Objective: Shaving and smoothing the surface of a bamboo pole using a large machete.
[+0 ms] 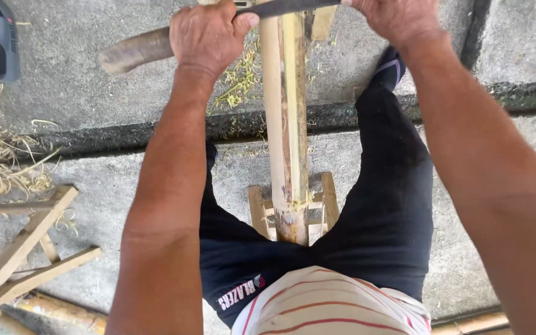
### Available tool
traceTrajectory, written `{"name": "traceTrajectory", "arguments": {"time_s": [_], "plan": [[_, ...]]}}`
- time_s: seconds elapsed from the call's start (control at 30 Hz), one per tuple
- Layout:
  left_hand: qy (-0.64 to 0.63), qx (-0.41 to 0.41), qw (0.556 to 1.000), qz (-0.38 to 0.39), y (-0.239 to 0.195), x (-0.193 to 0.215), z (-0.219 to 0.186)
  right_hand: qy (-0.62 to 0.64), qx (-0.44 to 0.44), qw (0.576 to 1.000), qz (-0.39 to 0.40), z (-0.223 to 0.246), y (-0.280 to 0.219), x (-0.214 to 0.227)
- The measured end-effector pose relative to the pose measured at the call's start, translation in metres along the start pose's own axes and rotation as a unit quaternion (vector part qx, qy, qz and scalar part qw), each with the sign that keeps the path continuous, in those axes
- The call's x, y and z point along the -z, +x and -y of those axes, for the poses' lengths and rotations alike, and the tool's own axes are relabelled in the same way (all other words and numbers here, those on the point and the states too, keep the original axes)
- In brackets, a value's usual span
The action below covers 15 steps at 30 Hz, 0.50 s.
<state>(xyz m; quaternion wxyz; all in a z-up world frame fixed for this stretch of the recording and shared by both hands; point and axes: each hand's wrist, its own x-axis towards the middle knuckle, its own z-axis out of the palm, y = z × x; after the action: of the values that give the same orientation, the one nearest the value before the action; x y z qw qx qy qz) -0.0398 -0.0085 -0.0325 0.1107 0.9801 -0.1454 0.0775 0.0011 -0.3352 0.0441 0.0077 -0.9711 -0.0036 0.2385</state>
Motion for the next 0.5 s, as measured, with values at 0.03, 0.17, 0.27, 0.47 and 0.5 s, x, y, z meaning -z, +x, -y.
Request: {"name": "traceTrajectory", "arguments": {"time_s": [0.03,0.17,0.27,0.47,0.5], "plan": [[0.0,-0.003,1.0,-0.004,-0.005,0.003,-0.003,0.0,-0.002,1.0,-0.005,-0.012,-0.002,-0.012],[-0.036,0.035,0.985,0.167,-0.065,0.034,-0.026,-0.161,0.217,0.932,-0.241,-0.027,-0.061,-0.051],[-0.045,0.031,0.97,0.238,-0.125,0.061,-0.054,-0.131,0.194,0.953,-0.191,-0.028,-0.13,-0.085],[-0.105,0.051,0.958,0.261,-0.263,0.087,-0.11,-0.081,0.176,0.965,-0.176,-0.029,-0.271,-0.153],[-0.133,0.043,0.96,0.242,-0.286,0.084,-0.117,-0.095,0.156,0.971,-0.154,-0.028,-0.289,-0.156]]}}
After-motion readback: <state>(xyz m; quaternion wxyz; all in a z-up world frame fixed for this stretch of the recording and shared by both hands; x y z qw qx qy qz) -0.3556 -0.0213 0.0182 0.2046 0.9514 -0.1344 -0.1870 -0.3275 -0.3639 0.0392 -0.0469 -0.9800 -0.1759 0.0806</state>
